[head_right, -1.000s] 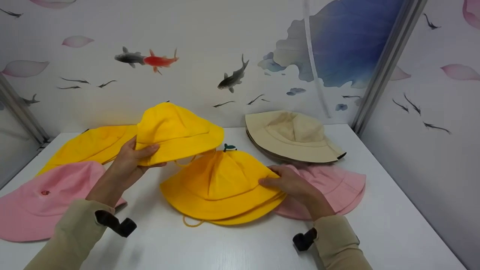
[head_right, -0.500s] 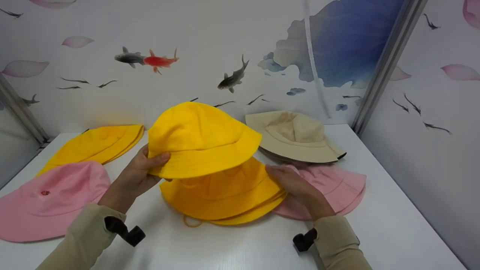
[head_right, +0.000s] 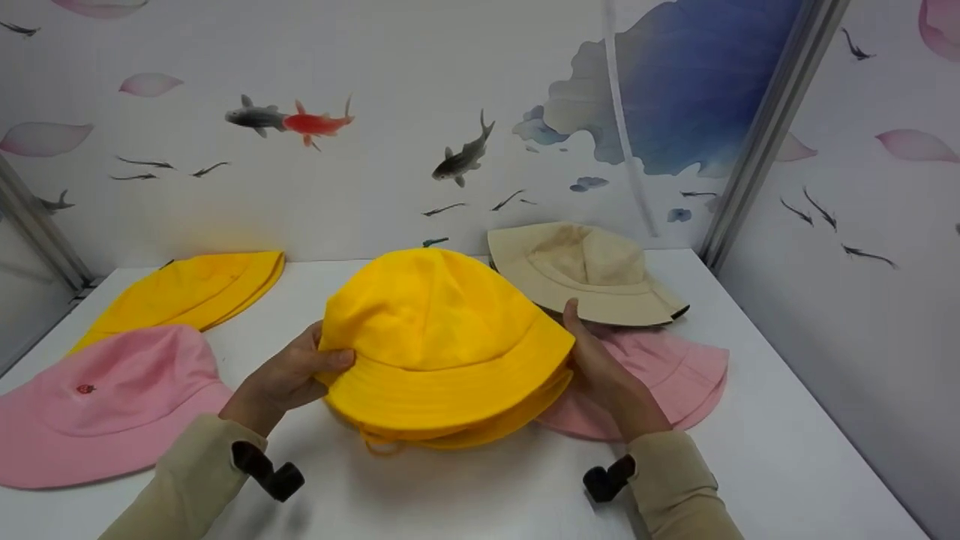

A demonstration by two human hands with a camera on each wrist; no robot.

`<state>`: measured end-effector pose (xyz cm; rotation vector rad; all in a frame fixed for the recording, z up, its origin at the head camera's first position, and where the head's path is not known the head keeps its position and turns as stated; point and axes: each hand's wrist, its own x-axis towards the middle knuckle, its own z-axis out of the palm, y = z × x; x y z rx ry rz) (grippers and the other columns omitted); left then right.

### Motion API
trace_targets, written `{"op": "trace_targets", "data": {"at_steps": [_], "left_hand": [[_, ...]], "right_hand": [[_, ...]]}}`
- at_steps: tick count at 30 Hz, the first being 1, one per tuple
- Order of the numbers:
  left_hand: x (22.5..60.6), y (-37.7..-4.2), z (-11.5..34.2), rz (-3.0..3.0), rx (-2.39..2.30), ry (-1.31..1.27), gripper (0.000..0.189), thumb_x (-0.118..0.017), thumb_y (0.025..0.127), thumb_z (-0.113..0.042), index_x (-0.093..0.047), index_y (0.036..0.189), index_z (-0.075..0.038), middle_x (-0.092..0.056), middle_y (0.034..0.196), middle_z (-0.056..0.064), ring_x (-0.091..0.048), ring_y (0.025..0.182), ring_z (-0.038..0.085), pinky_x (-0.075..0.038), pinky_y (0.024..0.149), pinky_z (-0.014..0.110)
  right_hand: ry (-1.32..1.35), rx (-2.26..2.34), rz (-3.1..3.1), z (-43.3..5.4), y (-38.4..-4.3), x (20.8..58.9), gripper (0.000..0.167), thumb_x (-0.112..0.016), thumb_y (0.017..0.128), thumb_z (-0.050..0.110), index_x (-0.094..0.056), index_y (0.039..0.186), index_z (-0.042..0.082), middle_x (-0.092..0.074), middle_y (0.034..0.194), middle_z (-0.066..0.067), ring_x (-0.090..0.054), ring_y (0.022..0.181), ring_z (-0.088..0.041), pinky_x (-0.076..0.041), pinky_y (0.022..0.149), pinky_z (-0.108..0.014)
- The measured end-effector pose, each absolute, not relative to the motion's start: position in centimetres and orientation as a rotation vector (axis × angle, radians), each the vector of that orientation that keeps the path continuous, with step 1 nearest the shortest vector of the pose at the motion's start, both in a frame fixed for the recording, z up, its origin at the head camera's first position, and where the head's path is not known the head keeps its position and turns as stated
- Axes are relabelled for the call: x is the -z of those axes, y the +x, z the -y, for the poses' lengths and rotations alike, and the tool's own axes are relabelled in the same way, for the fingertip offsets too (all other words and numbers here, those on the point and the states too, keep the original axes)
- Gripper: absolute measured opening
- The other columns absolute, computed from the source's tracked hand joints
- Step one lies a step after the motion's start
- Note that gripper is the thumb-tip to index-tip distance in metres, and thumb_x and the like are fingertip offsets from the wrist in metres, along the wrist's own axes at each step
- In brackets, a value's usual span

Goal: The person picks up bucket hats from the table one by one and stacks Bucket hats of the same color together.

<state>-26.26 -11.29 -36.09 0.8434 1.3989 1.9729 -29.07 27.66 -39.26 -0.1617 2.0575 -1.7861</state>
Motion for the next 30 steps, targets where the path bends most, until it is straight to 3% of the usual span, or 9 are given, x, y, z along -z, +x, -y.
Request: {"op": "trace_targets", "data": {"at_steps": [5,9,12,16,20,23,30], "left_hand": [[37.0,-26.9,12.6,-1.62,-1.886,0.701,0.039,-0.059,0.097,-0.012,-0.051,0.135,-0.007,-0.062,0.113,0.001,-0.061,0.099,0.016,-0.055,0.095,0.028],[37.8,-27.3,13.6,-1.905,-1.766,0.549,0.049,-0.063,0.093,-0.016,-0.052,0.139,-0.005,-0.065,0.116,0.002,-0.061,0.098,0.017,-0.054,0.093,0.026],[38.2,-27.4,13.9,-2.096,-1.637,0.486,0.053,-0.065,0.091,-0.019,-0.054,0.142,-0.008,-0.065,0.125,0.004,-0.059,0.103,0.018,-0.051,0.101,0.031],[38.2,-27.5,13.6,-2.275,-1.525,0.431,0.055,-0.066,0.088,-0.022,-0.056,0.142,-0.011,-0.063,0.134,0.004,-0.056,0.11,0.02,-0.043,0.113,0.044],[38.2,-27.7,13.0,-2.426,-1.43,0.365,0.052,-0.07,0.087,-0.024,-0.059,0.136,-0.01,-0.066,0.126,0.005,-0.057,0.105,0.02,-0.046,0.109,0.044],[38.6,-27.7,12.6,-2.538,-1.35,0.307,0.051,-0.072,0.087,-0.024,-0.06,0.134,-0.009,-0.066,0.123,0.005,-0.058,0.103,0.02,-0.048,0.107,0.043],[39.3,-27.5,12.7,-2.653,-1.27,0.18,0.053,-0.076,0.088,-0.028,-0.059,0.135,-0.01,-0.065,0.129,0.007,-0.057,0.108,0.022,-0.047,0.11,0.045]], "right_hand": [[-0.075,1.835,-1.993,-27.9,-29.0,39.3,0.082,-0.018,0.091,0.08,-0.052,0.134,0.019,-0.057,0.106,0.007,-0.055,0.104,-0.013,-0.051,0.094,-0.023],[-0.002,1.798,-2.016,-27.8,-29.1,39.1,0.094,-0.021,0.09,0.082,-0.026,0.154,0.014,-0.05,0.123,0.002,-0.049,0.116,-0.018,-0.047,0.1,-0.028],[0.025,1.741,-2.045,-27.6,-29.2,39.1,0.097,-0.025,0.091,0.081,-0.015,0.158,0.012,-0.044,0.133,-0.002,-0.046,0.123,-0.021,-0.043,0.107,-0.032],[-0.014,1.708,-2.075,-27.5,-29.3,39.2,0.083,-0.034,0.096,0.073,-0.028,0.153,0.013,-0.046,0.134,-0.002,-0.048,0.124,-0.019,-0.043,0.108,-0.028],[-0.101,1.721,-2.032,-27.7,-29.1,39.4,0.061,-0.051,0.1,0.052,-0.037,0.147,0.014,-0.049,0.133,0.0,-0.051,0.121,-0.018,-0.047,0.104,-0.023],[-0.096,1.673,-2.05,-27.7,-28.9,39.5,0.062,-0.061,0.097,0.043,-0.042,0.148,0.013,-0.054,0.134,-0.001,-0.056,0.117,-0.018,-0.051,0.101,-0.022],[-0.142,1.574,-2.132,-27.5,-29.0,39.6,0.068,-0.069,0.093,0.038,-0.043,0.149,0.008,-0.061,0.124,-0.004,-0.062,0.103,-0.018,-0.056,0.094,-0.024]]}}
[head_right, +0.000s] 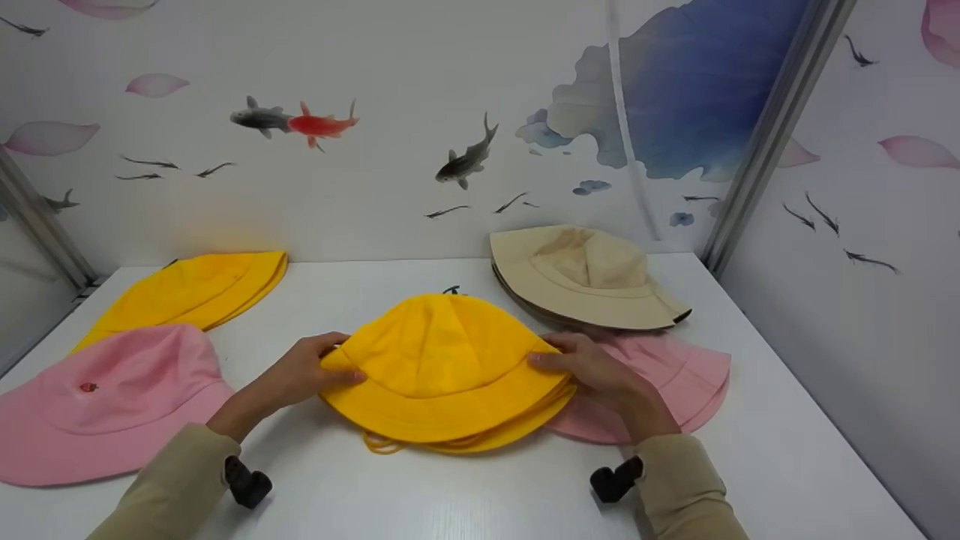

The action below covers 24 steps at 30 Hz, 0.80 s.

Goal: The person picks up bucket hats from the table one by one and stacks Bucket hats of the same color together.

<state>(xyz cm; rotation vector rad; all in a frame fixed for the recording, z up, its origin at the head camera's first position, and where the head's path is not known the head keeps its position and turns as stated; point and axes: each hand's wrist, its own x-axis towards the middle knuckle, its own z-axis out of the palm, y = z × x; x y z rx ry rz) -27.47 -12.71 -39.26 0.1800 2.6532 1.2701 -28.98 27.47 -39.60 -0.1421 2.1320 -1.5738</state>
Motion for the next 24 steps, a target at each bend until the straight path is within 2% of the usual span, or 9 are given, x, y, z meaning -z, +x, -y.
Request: {"op": "trace_targets", "data": {"at_steps": [10,16,19,24], "left_hand": [[38.7,-27.3,13.2,-2.682,-1.209,0.114,0.049,-0.075,0.09,-0.029,-0.061,0.135,-0.013,-0.066,0.121,0.009,-0.059,0.097,0.02,-0.058,0.091,0.033],[38.1,-27.6,14.9,-2.671,-1.25,0.106,0.047,-0.073,0.092,-0.019,-0.059,0.136,-0.01,-0.068,0.112,0.01,-0.063,0.087,0.018,-0.061,0.078,0.029],[37.4,-27.8,16.8,-2.68,-1.272,0.083,0.047,-0.068,0.095,-0.015,-0.055,0.14,-0.009,-0.068,0.114,0.013,-0.066,0.09,0.022,-0.062,0.079,0.03],[36.0,-27.5,22.0,-2.762,-1.3,-0.002,0.045,-0.058,0.102,-0.019,-0.048,0.145,-0.007,-0.064,0.123,0.021,-0.064,0.105,0.032,-0.061,0.085,0.031]], "right_hand": [[-0.144,1.514,-2.186,-27.6,-28.9,39.5,0.071,-0.074,0.09,0.034,-0.044,0.149,0.009,-0.055,0.131,-0.008,-0.062,0.104,-0.019,-0.057,0.092,-0.025],[-0.145,1.48,-2.218,-27.5,-28.9,39.4,0.071,-0.075,0.088,0.036,-0.046,0.146,0.009,-0.054,0.131,-0.009,-0.061,0.104,-0.02,-0.057,0.091,-0.024],[-0.14,1.467,-2.232,-27.5,-28.9,39.4,0.075,-0.076,0.088,0.037,-0.043,0.149,0.009,-0.053,0.135,-0.011,-0.061,0.105,-0.021,-0.057,0.092,-0.025],[-0.113,1.456,-2.25,-27.3,-28.9,39.6,0.078,-0.077,0.085,0.04,-0.044,0.149,0.01,-0.05,0.14,-0.012,-0.059,0.109,-0.021,-0.056,0.096,-0.026]]}}
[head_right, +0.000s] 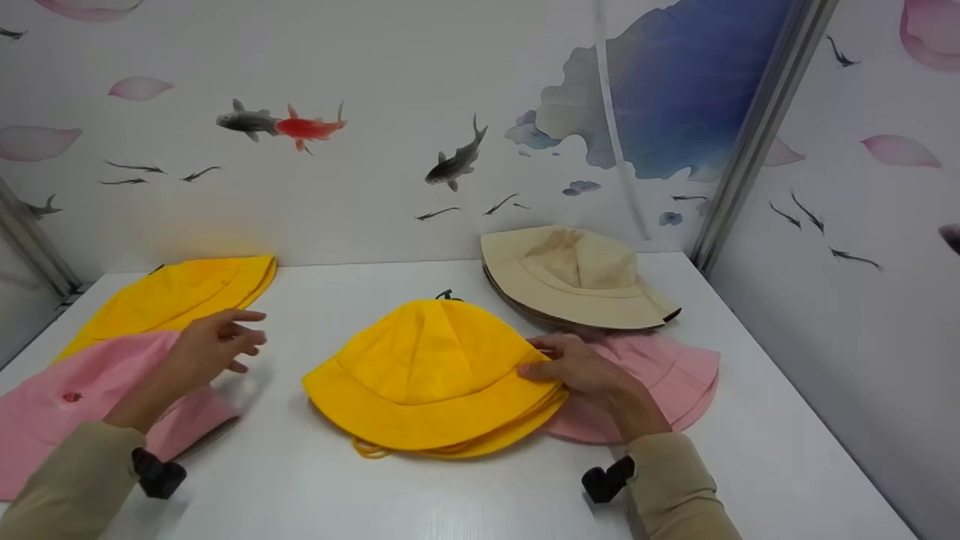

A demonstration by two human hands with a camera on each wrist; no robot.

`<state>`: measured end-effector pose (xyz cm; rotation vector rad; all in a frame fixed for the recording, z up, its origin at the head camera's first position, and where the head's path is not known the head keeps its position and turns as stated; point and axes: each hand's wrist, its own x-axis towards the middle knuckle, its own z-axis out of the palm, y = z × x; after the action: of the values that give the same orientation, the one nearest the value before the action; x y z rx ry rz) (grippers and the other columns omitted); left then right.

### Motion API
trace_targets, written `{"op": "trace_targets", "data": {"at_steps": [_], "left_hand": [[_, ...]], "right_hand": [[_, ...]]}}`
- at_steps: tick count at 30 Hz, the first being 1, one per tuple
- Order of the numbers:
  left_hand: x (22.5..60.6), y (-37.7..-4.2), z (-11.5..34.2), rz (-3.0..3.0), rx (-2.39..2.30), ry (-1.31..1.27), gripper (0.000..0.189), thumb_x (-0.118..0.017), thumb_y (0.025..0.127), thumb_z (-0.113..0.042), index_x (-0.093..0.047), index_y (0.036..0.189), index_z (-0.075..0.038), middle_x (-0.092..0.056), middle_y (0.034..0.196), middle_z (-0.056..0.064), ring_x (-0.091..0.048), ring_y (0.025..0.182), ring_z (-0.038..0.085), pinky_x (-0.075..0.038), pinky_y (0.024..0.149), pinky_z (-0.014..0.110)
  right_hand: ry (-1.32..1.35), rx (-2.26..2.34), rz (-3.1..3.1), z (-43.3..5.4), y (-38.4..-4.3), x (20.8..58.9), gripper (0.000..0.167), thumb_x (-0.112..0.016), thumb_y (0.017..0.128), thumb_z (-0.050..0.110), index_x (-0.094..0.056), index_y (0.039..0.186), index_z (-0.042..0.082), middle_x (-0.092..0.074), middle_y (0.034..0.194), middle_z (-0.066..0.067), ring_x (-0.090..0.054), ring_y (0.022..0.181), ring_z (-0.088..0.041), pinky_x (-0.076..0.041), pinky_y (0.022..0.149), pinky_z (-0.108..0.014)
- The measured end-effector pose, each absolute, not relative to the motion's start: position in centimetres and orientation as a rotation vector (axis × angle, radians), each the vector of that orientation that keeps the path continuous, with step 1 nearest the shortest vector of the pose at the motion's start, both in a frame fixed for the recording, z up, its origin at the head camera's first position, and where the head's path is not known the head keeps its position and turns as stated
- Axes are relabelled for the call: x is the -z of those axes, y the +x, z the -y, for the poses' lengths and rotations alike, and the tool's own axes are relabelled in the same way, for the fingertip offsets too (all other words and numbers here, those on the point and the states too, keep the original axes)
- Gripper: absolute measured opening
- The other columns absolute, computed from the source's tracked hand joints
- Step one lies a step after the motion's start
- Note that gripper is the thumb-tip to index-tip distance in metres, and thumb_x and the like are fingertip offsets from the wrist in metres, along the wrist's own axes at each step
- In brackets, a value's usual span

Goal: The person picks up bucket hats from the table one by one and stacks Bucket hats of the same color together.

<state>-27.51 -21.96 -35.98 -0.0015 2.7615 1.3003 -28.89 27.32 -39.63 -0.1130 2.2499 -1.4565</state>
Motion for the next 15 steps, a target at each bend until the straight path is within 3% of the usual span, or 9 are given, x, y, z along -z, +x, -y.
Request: {"op": "trace_targets", "data": {"at_steps": [5,8,12,15], "left_hand": [[35.2,-26.8,28.5,-2.893,-1.166,-0.197,0.048,-0.047,0.105,-0.022,-0.041,0.149,-0.003,-0.056,0.133,0.025,-0.058,0.11,0.034,-0.058,0.092,0.036],[34.9,-26.6,32.1,-3.005,-1.068,-0.321,0.047,-0.044,0.104,-0.019,-0.044,0.145,0.004,-0.055,0.132,0.032,-0.059,0.104,0.036,-0.058,0.081,0.032],[34.6,-26.2,36.2,-3.11,-0.935,-0.438,0.046,-0.041,0.101,-0.016,-0.048,0.136,0.013,-0.053,0.128,0.039,-0.058,0.095,0.041,-0.049,0.064,0.026],[34.8,-25.8,38.4,-3.099,-0.814,-0.503,0.048,-0.038,0.1,-0.017,-0.047,0.133,0.017,-0.049,0.127,0.041,-0.053,0.093,0.042,-0.05,0.068,0.034]], "right_hand": [[-0.07,1.475,-2.244,-27.2,-28.7,39.9,0.08,-0.078,0.084,0.041,-0.043,0.149,0.01,-0.05,0.139,-0.012,-0.059,0.11,-0.022,-0.056,0.096,-0.027],[-0.04,1.478,-2.255,-27.2,-28.6,40.0,0.082,-0.079,0.083,0.042,-0.043,0.149,0.01,-0.049,0.138,-0.012,-0.059,0.109,-0.021,-0.056,0.095,-0.025],[-0.031,1.49,-2.257,-27.4,-28.6,40.0,0.079,-0.08,0.082,0.042,-0.046,0.146,0.01,-0.05,0.134,-0.011,-0.059,0.107,-0.022,-0.056,0.093,-0.024],[-0.023,1.491,-2.259,-27.5,-28.6,40.2,0.075,-0.079,0.083,0.041,-0.049,0.144,0.011,-0.051,0.13,-0.011,-0.059,0.107,-0.022,-0.056,0.091,-0.024]]}}
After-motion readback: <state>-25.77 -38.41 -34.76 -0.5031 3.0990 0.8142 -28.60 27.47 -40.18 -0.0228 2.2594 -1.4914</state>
